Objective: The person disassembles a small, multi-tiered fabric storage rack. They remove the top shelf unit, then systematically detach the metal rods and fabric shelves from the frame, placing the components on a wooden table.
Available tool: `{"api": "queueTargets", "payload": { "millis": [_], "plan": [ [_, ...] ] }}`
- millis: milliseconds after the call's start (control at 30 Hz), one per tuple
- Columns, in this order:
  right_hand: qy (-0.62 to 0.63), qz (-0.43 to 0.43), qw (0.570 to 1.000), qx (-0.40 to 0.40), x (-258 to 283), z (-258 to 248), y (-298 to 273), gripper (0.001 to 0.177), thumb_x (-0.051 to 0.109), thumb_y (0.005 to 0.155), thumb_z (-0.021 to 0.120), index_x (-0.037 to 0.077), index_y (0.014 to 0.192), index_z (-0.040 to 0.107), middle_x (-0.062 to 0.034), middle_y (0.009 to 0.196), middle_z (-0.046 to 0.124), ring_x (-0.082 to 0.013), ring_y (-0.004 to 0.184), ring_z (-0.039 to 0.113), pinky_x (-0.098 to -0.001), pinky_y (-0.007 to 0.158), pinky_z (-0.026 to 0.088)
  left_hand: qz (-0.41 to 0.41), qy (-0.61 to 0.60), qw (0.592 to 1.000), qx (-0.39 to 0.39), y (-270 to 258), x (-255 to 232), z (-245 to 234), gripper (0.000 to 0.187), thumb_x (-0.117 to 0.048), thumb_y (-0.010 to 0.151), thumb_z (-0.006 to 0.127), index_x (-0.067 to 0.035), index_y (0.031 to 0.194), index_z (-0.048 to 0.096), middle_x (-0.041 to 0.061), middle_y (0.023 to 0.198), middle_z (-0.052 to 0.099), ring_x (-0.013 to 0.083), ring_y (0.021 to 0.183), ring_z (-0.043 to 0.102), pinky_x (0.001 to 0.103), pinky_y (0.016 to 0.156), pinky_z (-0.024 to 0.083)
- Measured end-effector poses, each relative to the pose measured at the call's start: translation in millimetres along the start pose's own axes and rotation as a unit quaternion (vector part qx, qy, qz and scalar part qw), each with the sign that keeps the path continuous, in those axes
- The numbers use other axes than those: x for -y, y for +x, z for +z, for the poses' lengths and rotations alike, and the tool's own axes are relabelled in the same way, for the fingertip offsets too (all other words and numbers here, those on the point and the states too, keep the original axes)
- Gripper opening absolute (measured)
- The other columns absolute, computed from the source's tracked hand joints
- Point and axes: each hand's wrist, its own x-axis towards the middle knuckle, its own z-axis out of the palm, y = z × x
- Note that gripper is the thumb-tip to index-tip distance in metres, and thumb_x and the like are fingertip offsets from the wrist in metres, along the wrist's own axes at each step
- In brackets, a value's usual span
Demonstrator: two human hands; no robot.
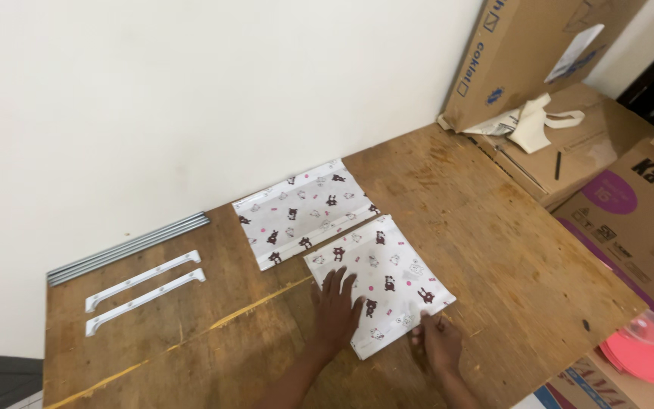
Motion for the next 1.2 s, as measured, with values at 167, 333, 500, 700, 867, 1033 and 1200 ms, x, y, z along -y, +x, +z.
{"api": "queueTargets", "payload": {
  "millis": [167,333,500,700,867,1033,1200],
  "plan": [
    [-0.029,-0.355,0.932,0.068,112,43,-30,0.027,0.021,0.107,0.067,-0.002,0.094,0.06,-0.0093,0.078,0.066,-0.0096,0.068,0.062,-0.0278,0.062,0.051,-0.05,-0.085,0.983,-0.156,53,-61,-86,0.062,-0.033,0.099,0.064,-0.011,0.151,0.041,0.017,0.162,0.036,0.0407,0.152,0.027,0.071,0.117,0.015],
    [-0.055,-0.443,0.887,0.117,235,90,-83,0.048,0.013,0.105,0.065,0.002,0.148,0.046,-0.023,0.128,0.063,-0.0235,0.105,0.051,-0.0352,0.089,0.041,-0.101,-0.127,0.957,-0.242,80,-71,-204,0.091,-0.03,0.091,0.071,-0.013,0.164,0.019,0.019,0.169,0.021,0.0469,0.156,0.016,0.078,0.114,0.009],
    [-0.123,-0.528,0.808,0.23,281,138,-148,0.069,0.013,0.104,0.061,0.005,0.163,0.026,-0.0189,0.17,0.032,-0.0282,0.157,0.035,-0.0469,0.117,0.038,-0.167,-0.047,0.927,-0.334,41,-39,-294,0.088,-0.03,0.093,0.071,-0.019,0.164,0.021,0.017,0.172,0.02,0.0465,0.158,0.015,0.079,0.114,0.008],
    [-0.128,-0.511,0.767,0.367,252,212,-233,0.084,0.019,0.101,0.064,0.006,0.165,0.011,-0.019,0.166,0.027,-0.0282,0.153,0.035,-0.0474,0.115,0.036,-0.333,-0.048,0.854,-0.396,-61,-2,-368,0.082,-0.032,0.093,0.071,-0.021,0.161,0.026,0.015,0.169,0.025,0.0438,0.155,0.015,0.078,0.112,0.007],
    [-0.102,-0.358,0.766,0.523,201,264,-316,0.075,0.031,0.105,0.055,0.009,0.167,0.02,-0.0157,0.131,0.068,-0.0224,0.126,0.061,-0.0397,0.112,0.045,-0.371,-0.079,0.76,-0.528,-167,0,-424,0.067,-0.029,0.097,0.065,-0.012,0.157,0.038,0.016,0.158,0.048,0.0387,0.151,0.035,0.06,0.12,0.025],
    [-0.103,-0.322,0.742,0.579,139,302,-412,0.069,0.035,0.105,0.049,0.008,0.164,0.026,-0.0124,0.12,0.072,-0.019,0.111,0.067,-0.038,0.097,0.053,-0.337,-0.033,0.732,-0.591,-260,2,-473,0.06,-0.021,0.098,0.064,-0.002,0.152,0.045,0.023,0.154,0.051,0.0388,0.147,0.046,0.05,0.119,0.038],
    [-0.106,-0.35,0.685,0.63,95,332,-501,0.063,0.036,0.106,0.049,0.008,0.16,0.032,-0.0125,0.126,0.07,-0.0176,0.116,0.065,-0.0357,0.099,0.05,-0.373,-0.025,0.686,-0.624,-348,13,-516,0.06,-0.023,0.098,0.064,-0.002,0.151,0.045,0.022,0.155,0.048,0.0387,0.147,0.043,0.051,0.117,0.036]
  ]
}}
